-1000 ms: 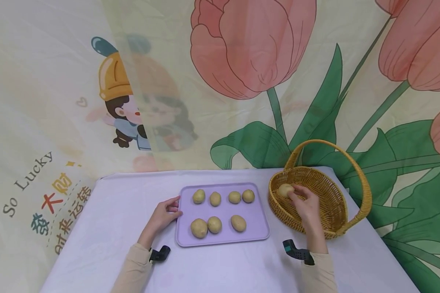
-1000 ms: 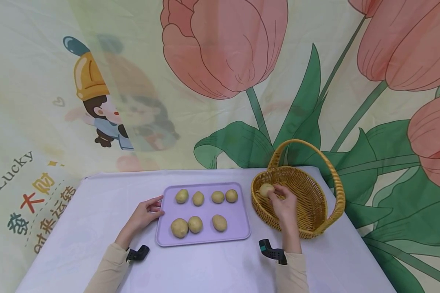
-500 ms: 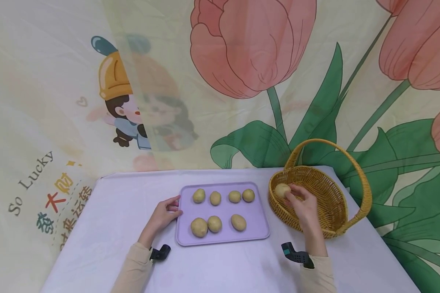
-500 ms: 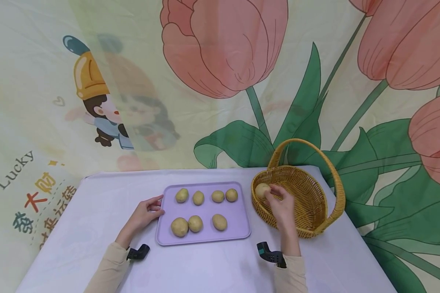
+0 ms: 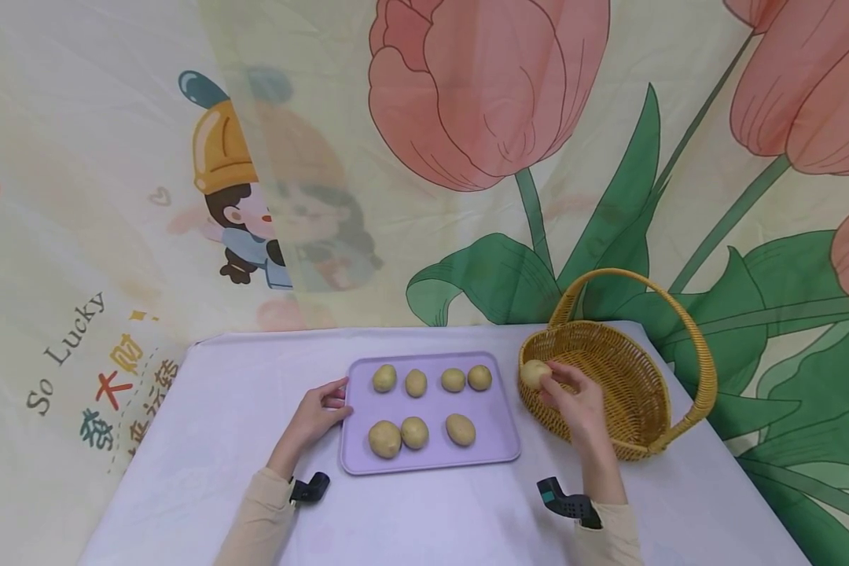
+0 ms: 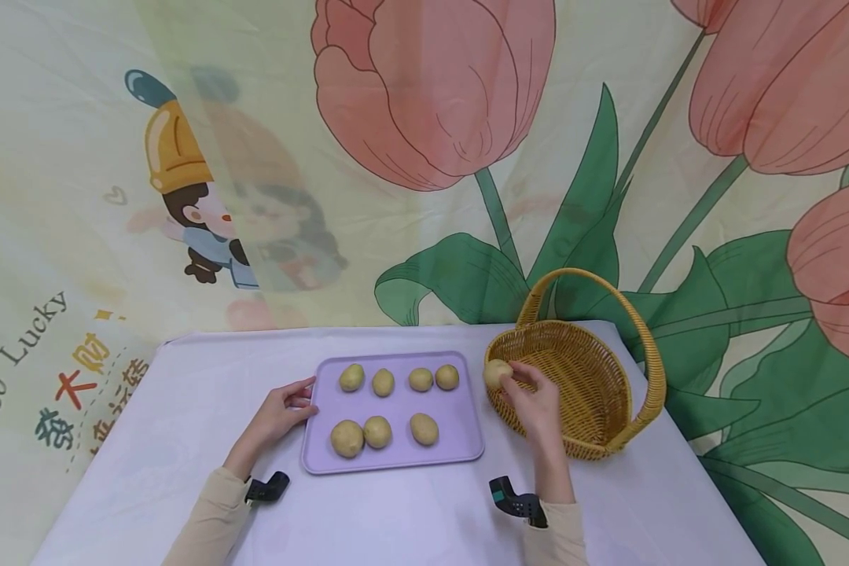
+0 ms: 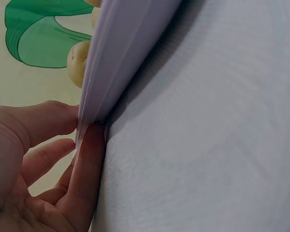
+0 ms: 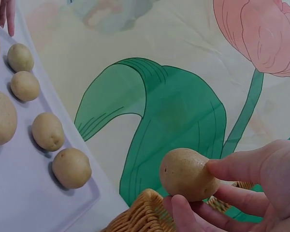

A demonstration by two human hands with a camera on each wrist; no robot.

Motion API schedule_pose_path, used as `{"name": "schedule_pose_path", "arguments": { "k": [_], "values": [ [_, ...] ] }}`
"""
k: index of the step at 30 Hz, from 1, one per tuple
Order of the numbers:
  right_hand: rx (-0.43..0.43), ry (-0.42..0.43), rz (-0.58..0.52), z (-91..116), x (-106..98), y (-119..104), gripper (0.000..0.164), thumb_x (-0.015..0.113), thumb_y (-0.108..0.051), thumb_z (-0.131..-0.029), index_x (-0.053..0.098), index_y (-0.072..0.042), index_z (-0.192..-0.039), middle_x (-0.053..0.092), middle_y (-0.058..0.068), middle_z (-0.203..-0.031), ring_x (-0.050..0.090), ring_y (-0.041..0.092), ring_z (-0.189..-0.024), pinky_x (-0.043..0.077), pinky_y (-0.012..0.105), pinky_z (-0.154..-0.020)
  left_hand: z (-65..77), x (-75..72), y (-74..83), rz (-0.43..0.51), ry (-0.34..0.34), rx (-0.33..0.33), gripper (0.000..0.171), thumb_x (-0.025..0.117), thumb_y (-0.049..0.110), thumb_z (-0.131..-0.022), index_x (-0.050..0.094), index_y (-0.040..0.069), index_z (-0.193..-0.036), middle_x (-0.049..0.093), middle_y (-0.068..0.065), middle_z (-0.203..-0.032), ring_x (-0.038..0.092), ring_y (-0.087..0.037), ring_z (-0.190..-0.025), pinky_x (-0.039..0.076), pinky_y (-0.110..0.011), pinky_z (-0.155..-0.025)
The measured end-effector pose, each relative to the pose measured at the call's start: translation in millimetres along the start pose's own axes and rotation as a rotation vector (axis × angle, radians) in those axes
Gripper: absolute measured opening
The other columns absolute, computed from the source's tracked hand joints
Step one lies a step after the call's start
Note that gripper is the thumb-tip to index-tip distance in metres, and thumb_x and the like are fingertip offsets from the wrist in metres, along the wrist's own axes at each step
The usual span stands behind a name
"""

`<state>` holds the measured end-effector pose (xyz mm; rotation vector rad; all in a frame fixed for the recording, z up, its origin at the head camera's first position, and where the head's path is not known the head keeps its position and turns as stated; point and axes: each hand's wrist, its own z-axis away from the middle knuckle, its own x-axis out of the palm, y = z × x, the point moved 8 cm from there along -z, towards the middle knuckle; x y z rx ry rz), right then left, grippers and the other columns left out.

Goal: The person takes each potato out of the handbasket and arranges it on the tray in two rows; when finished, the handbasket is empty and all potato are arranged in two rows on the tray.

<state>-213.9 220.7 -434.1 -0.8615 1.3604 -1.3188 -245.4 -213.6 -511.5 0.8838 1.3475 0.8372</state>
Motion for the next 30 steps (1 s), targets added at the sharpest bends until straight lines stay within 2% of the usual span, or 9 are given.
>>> {"name": "schedule_pose_path", "arguments": {
  "k": [6,13,22,30],
  "values": [
    [0.004,-0.023,-0.041,4.5,4.0,1.6,0.040,0.059,-0.009,-0.098,0.053,0.003,-0.136,0.051,0.019,-0.129,0.064,0.004,-0.085,0.055,0.020,-0.078,0.2,0.0,1.6,-0.006,0.006,0.002,0.058,0.071,-0.006,-0.080,0.053,-0.009,-0.135,0.063,-0.018,-0.105,0.064,-0.021,-0.088,0.051,-0.019,-0.071],
    [0.008,-0.031,-0.014,11.1,8.5,2.2,0.042,0.061,-0.013,-0.098,0.053,0.002,-0.137,0.052,0.020,-0.130,0.065,0.010,-0.090,0.055,0.018,-0.078,0.2,0.3,1.1,0.000,0.000,-0.002,0.058,0.072,-0.005,-0.081,0.052,-0.009,-0.136,0.063,-0.018,-0.106,0.064,-0.021,-0.089,0.051,-0.018,-0.071],
    [-0.004,-0.021,-0.033,15.1,14.2,7.0,0.039,0.061,-0.007,-0.097,0.055,0.002,-0.134,0.054,0.021,-0.127,0.065,0.008,-0.086,0.056,0.026,-0.082,0.8,0.2,2.5,0.010,-0.002,0.008,0.058,0.072,-0.006,-0.081,0.052,-0.010,-0.135,0.062,-0.020,-0.107,0.064,-0.023,-0.089,0.051,-0.018,-0.070],
    [-0.014,-0.023,-0.071,16.7,20.9,14.2,0.037,0.062,0.000,-0.093,0.057,0.007,-0.129,0.056,0.023,-0.122,0.064,0.006,-0.083,0.056,0.021,-0.075,0.5,0.1,2.8,0.013,0.006,0.001,0.058,0.072,-0.006,-0.080,0.053,-0.010,-0.135,0.063,-0.018,-0.106,0.063,-0.020,-0.088,0.051,-0.018,-0.070]
  ]
}}
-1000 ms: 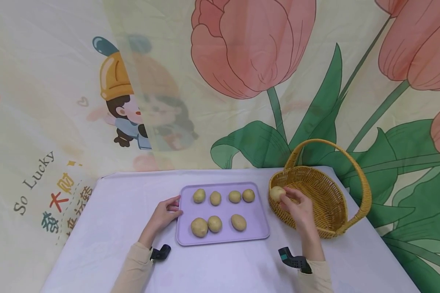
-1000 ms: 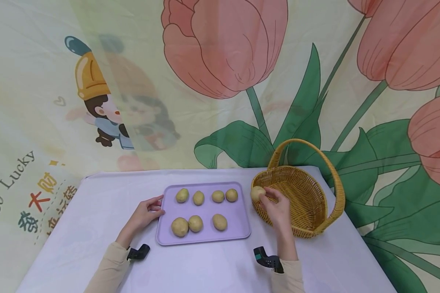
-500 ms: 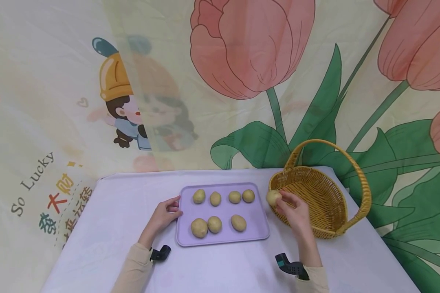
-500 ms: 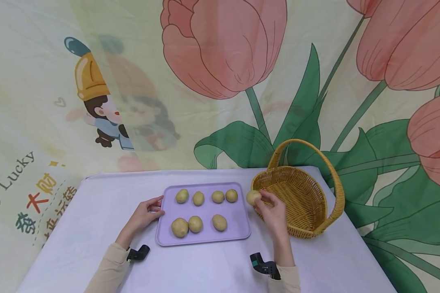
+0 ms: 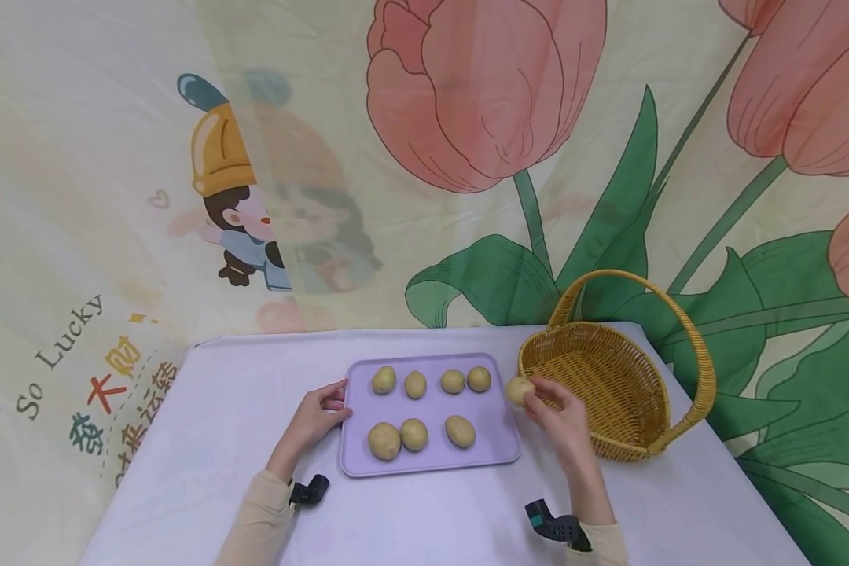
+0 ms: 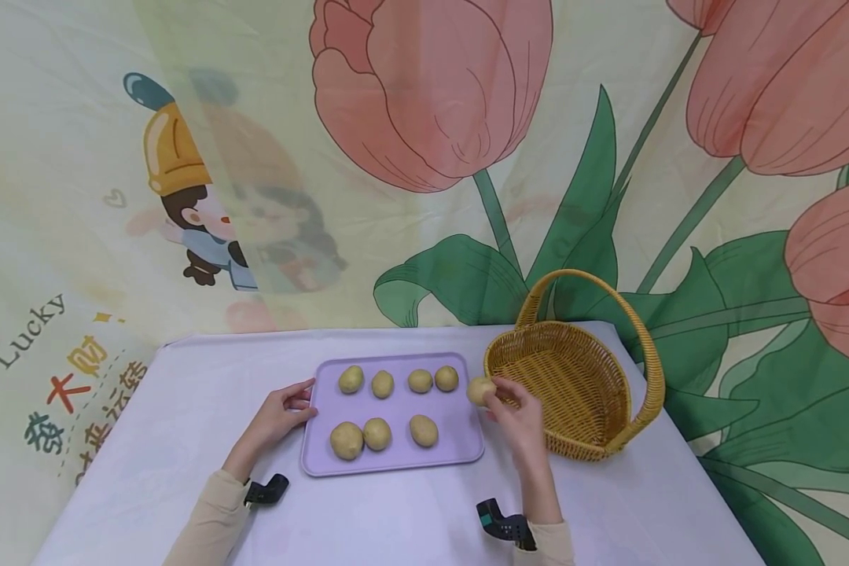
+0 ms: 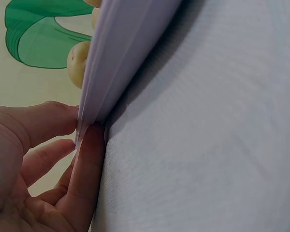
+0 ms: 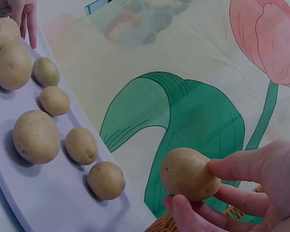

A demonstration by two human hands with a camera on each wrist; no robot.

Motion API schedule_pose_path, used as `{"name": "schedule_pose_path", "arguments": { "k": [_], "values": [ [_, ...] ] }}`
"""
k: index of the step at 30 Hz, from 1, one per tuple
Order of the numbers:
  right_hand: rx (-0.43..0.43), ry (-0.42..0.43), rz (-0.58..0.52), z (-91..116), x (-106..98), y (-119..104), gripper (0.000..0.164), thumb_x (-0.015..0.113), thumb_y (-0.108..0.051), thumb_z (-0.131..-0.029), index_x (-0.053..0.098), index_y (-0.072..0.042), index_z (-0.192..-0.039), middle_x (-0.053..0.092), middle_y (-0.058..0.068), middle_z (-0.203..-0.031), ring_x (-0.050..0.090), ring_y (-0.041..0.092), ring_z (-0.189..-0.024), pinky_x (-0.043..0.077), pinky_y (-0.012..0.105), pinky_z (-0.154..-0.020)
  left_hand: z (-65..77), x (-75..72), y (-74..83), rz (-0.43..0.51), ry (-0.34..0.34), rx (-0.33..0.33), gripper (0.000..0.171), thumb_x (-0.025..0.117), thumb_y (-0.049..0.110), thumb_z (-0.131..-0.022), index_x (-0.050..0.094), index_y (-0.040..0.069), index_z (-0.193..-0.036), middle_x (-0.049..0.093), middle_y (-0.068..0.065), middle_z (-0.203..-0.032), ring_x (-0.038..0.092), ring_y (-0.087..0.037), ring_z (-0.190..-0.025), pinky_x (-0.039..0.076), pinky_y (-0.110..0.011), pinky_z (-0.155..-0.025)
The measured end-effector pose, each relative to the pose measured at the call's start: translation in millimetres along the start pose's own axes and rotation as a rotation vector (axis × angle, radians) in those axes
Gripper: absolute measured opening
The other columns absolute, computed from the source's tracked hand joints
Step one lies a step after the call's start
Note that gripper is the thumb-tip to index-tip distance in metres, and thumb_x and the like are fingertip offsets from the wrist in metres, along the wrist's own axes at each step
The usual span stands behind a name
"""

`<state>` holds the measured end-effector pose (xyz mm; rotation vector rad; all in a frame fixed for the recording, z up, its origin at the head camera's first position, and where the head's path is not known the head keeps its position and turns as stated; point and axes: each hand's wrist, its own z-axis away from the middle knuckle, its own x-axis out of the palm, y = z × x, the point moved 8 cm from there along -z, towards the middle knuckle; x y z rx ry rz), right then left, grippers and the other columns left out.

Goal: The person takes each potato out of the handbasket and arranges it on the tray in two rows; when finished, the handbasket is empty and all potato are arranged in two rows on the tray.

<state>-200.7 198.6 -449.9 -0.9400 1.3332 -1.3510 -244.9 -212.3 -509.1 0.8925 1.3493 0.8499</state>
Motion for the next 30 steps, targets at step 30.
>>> {"name": "schedule_pose_path", "arguments": {
  "k": [30],
  "values": [
    [0.002,-0.037,-0.012,16.9,24.4,24.9,0.035,0.063,0.005,-0.091,0.058,0.012,-0.125,0.058,0.024,-0.117,0.065,0.011,-0.081,0.058,0.027,-0.076,-1.6,1.3,-3.4,0.013,-0.009,-0.007,0.058,0.071,-0.008,-0.080,0.052,-0.010,-0.136,0.062,-0.019,-0.107,0.063,-0.019,-0.088,0.052,-0.018,-0.069]
  ]
}}
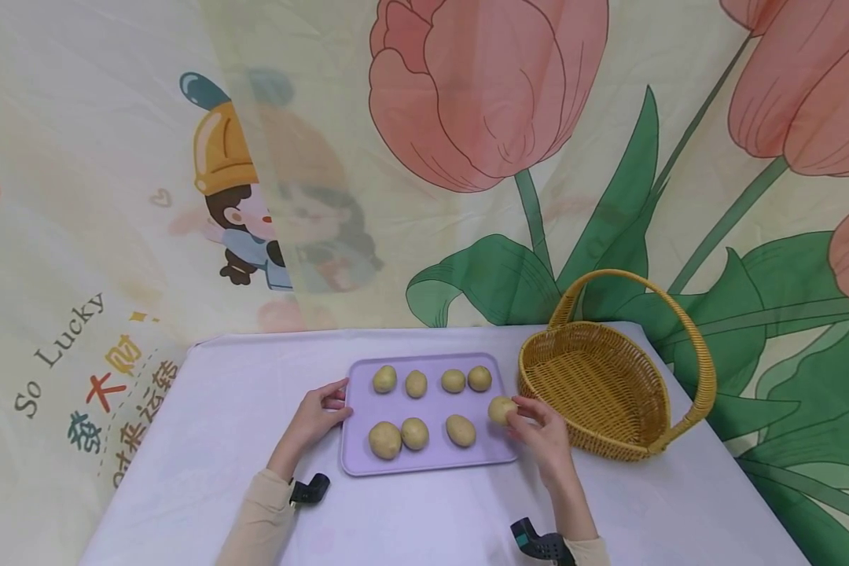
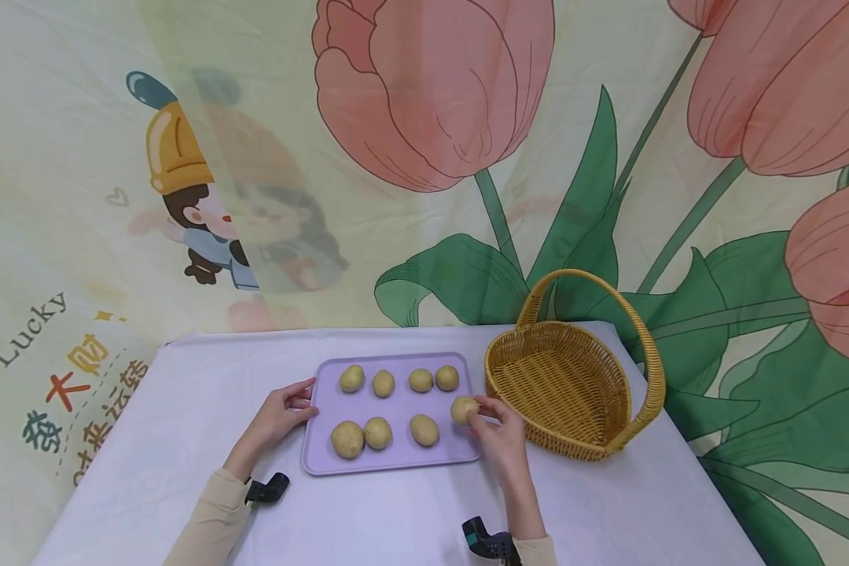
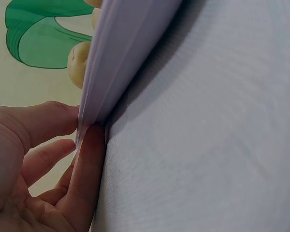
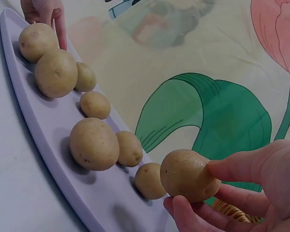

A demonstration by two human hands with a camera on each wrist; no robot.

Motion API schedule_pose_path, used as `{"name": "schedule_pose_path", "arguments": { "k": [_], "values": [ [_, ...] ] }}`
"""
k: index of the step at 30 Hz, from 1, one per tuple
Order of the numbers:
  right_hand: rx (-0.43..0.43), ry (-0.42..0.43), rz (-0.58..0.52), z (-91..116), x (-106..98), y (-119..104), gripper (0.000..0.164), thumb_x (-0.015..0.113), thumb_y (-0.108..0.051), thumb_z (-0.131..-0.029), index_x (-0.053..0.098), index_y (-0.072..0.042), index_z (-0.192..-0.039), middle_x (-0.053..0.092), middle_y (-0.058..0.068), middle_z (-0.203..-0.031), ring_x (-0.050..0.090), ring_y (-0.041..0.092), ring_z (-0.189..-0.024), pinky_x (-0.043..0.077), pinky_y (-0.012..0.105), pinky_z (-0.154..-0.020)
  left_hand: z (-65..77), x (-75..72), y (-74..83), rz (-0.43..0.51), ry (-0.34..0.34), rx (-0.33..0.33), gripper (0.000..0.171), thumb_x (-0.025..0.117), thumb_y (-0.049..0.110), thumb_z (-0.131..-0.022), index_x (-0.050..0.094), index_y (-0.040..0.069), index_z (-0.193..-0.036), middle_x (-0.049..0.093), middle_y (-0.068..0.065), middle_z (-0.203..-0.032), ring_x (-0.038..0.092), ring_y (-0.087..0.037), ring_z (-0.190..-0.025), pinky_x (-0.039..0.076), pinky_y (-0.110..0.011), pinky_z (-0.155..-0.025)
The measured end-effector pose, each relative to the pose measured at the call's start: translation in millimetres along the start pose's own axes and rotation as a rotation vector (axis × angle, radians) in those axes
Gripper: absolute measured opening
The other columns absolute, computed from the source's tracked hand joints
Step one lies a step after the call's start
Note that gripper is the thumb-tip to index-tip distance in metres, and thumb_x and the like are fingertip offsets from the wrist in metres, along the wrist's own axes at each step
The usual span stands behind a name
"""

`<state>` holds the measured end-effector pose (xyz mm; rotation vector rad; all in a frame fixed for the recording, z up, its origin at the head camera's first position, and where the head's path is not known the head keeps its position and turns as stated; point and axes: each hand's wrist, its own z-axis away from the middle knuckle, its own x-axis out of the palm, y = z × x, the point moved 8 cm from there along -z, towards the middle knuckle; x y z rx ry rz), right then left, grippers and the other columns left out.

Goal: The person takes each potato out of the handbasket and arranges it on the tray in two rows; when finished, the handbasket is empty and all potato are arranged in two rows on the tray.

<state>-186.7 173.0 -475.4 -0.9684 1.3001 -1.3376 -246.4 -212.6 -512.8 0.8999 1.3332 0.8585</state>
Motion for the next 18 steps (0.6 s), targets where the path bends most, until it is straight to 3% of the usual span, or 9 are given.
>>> {"name": "schedule_pose_path", "arguments": {
  "k": [18],
  "values": [
    [0.001,0.004,0.051,-2.7,7.6,18.5,0.035,0.063,0.005,-0.089,0.058,0.015,-0.122,0.061,0.026,-0.109,0.066,0.017,-0.077,0.058,0.026,-0.070,1.7,-0.4,2.3,0.001,-0.002,-0.009,0.059,0.071,-0.007,-0.080,0.052,-0.009,-0.136,0.063,-0.019,-0.108,0.064,-0.021,-0.090,0.052,-0.018,-0.069]
  ]
}}
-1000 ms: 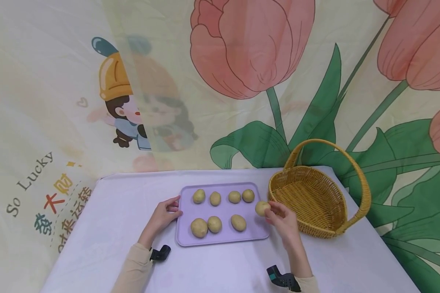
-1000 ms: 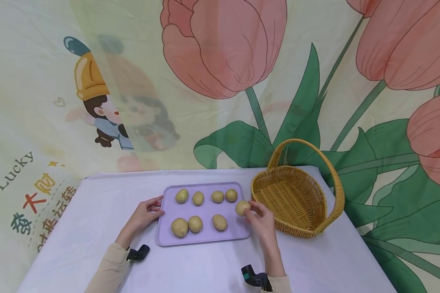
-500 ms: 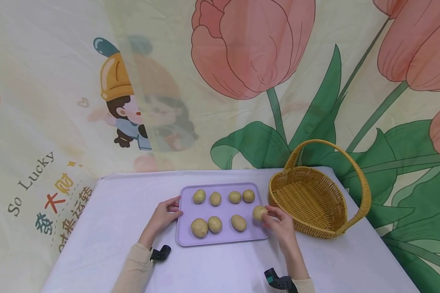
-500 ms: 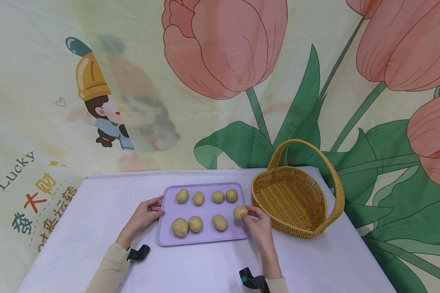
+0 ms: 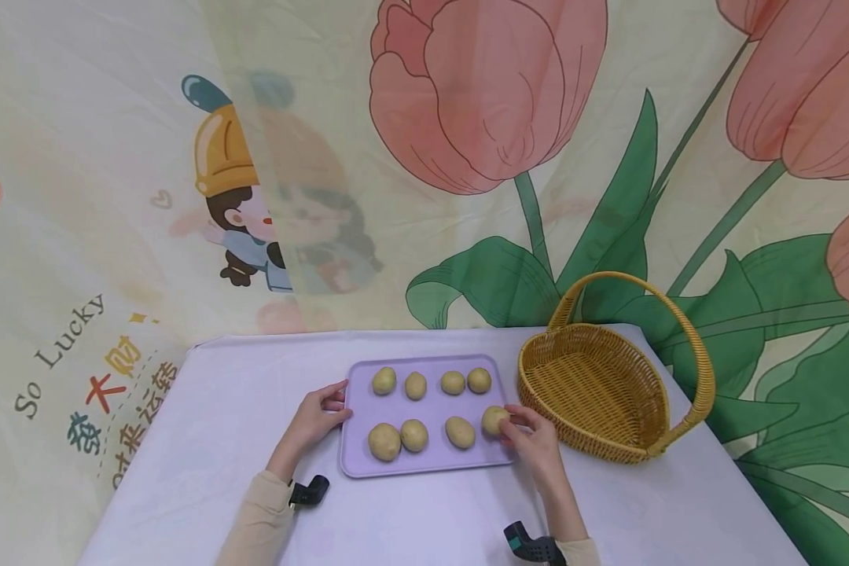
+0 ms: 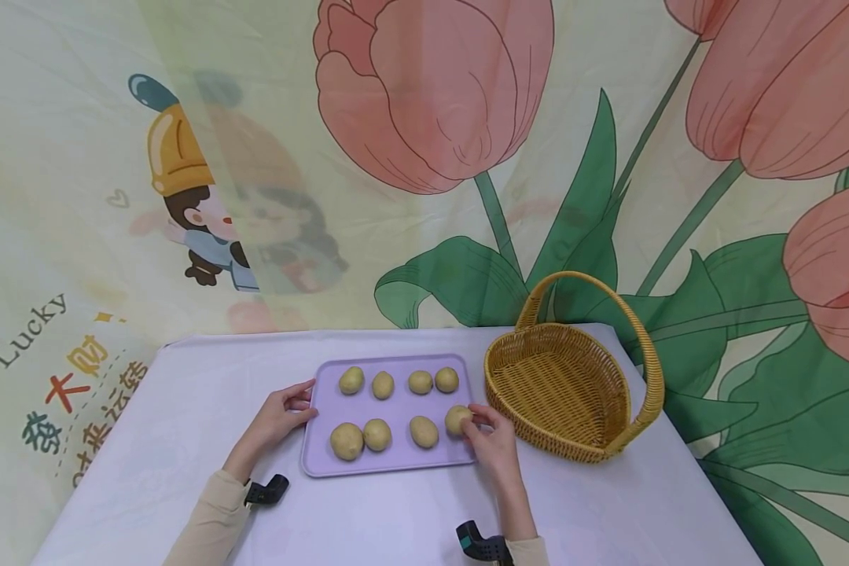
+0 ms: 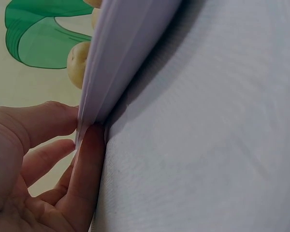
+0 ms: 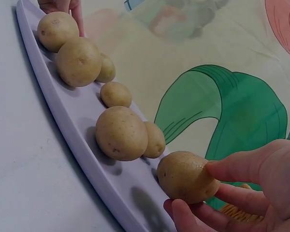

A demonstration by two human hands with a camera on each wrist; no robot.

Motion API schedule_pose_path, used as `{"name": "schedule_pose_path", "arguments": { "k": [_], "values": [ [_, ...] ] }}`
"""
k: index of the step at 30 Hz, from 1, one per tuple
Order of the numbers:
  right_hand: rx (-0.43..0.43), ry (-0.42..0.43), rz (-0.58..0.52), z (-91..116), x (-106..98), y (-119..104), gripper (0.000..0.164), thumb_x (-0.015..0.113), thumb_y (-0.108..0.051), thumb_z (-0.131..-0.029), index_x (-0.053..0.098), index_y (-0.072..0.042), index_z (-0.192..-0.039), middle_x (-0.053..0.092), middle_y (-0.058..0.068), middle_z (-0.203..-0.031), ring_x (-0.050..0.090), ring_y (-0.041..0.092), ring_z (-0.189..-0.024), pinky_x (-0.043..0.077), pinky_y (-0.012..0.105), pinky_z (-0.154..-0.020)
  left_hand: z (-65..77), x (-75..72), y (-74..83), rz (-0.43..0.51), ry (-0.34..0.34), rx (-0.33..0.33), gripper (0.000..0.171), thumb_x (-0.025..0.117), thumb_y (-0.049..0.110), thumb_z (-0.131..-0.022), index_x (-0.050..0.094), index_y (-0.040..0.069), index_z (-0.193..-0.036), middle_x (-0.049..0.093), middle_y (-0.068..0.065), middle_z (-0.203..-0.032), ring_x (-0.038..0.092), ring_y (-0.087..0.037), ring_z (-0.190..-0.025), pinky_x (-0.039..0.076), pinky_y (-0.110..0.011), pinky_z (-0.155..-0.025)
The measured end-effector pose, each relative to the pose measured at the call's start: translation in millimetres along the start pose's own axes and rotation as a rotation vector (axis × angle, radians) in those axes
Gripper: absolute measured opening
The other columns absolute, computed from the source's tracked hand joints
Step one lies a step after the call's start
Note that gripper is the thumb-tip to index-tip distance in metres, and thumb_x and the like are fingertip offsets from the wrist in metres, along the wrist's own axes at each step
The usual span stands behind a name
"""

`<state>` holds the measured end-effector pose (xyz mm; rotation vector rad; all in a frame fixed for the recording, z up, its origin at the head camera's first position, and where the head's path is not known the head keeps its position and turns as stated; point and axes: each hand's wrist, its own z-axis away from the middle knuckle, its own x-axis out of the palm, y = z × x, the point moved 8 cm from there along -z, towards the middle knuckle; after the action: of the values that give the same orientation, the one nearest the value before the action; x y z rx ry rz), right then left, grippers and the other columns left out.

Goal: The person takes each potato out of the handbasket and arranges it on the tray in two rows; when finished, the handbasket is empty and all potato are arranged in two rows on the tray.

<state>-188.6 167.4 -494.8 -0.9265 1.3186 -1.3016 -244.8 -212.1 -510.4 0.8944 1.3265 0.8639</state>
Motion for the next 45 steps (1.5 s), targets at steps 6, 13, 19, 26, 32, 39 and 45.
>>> {"name": "schedule_pose_path", "arguments": {
  "k": [6,13,19,26,32,39,45],
  "values": [
    [-0.006,-0.002,0.021,0.2,4.3,2.3,0.034,0.063,0.006,-0.088,0.058,0.015,-0.120,0.062,0.026,-0.106,0.066,0.015,-0.076,0.059,0.027,-0.069,0.7,1.3,0.9,0.007,0.005,0.002,0.059,0.071,-0.008,-0.080,0.053,-0.010,-0.135,0.063,-0.020,-0.106,0.063,-0.020,-0.088,0.052,-0.018,-0.069],
    [-0.021,-0.011,0.044,0.6,7.3,4.2,0.033,0.063,0.007,-0.088,0.058,0.017,-0.119,0.063,0.027,-0.103,0.069,0.022,-0.076,0.059,0.028,-0.067,2.4,0.2,-1.2,-0.005,0.007,-0.011,0.059,0.071,-0.007,-0.081,0.052,-0.009,-0.136,0.063,-0.019,-0.107,0.063,-0.021,-0.089,0.052,-0.018,-0.069],
    [-0.020,-0.014,0.065,1.1,8.5,5.7,0.031,0.062,0.007,-0.089,0.059,0.016,-0.119,0.062,0.026,-0.103,0.069,0.025,-0.076,0.059,0.029,-0.067,3.8,0.7,-1.5,0.005,0.002,-0.013,0.059,0.072,-0.006,-0.080,0.052,-0.009,-0.136,0.063,-0.020,-0.107,0.064,-0.022,-0.090,0.053,-0.019,-0.068],
    [-0.036,-0.016,0.080,1.8,9.3,5.4,0.031,0.062,0.007,-0.088,0.059,0.017,-0.117,0.062,0.025,-0.101,0.068,0.022,-0.074,0.059,0.028,-0.065,4.6,0.0,-2.0,0.004,0.003,-0.014,0.059,0.071,-0.006,-0.081,0.052,-0.009,-0.136,0.063,-0.020,-0.108,0.064,-0.023,-0.091,0.052,-0.018,-0.069],
    [-0.033,0.001,0.166,1.3,7.7,2.4,0.028,0.061,0.004,-0.089,0.061,0.015,-0.115,0.066,0.023,-0.095,0.069,0.025,-0.071,0.059,0.030,-0.060,2.9,0.8,1.8,0.008,-0.002,0.008,0.059,0.072,-0.006,-0.081,0.051,-0.010,-0.136,0.063,-0.020,-0.108,0.065,-0.023,-0.090,0.053,-0.019,-0.068],
    [0.002,0.008,0.175,0.6,7.3,-0.8,0.029,0.058,0.002,-0.090,0.060,0.015,-0.116,0.066,0.019,-0.089,0.068,0.023,-0.069,0.059,0.032,-0.058,0.5,0.4,-0.3,-0.001,0.003,0.007,0.058,0.071,-0.006,-0.082,0.051,-0.009,-0.137,0.062,-0.020,-0.108,0.064,-0.020,-0.089,0.052,-0.018,-0.069],
    [-0.001,0.012,0.198,1.8,5.2,-1.6,0.029,0.059,0.001,-0.090,0.060,0.015,-0.116,0.065,0.022,-0.093,0.069,0.025,-0.070,0.059,0.033,-0.058,0.0,0.2,-1.2,-0.012,0.006,0.009,0.058,0.071,-0.006,-0.082,0.052,-0.009,-0.136,0.062,-0.019,-0.107,0.064,-0.022,-0.090,0.052,-0.018,-0.069]
  ]
}}
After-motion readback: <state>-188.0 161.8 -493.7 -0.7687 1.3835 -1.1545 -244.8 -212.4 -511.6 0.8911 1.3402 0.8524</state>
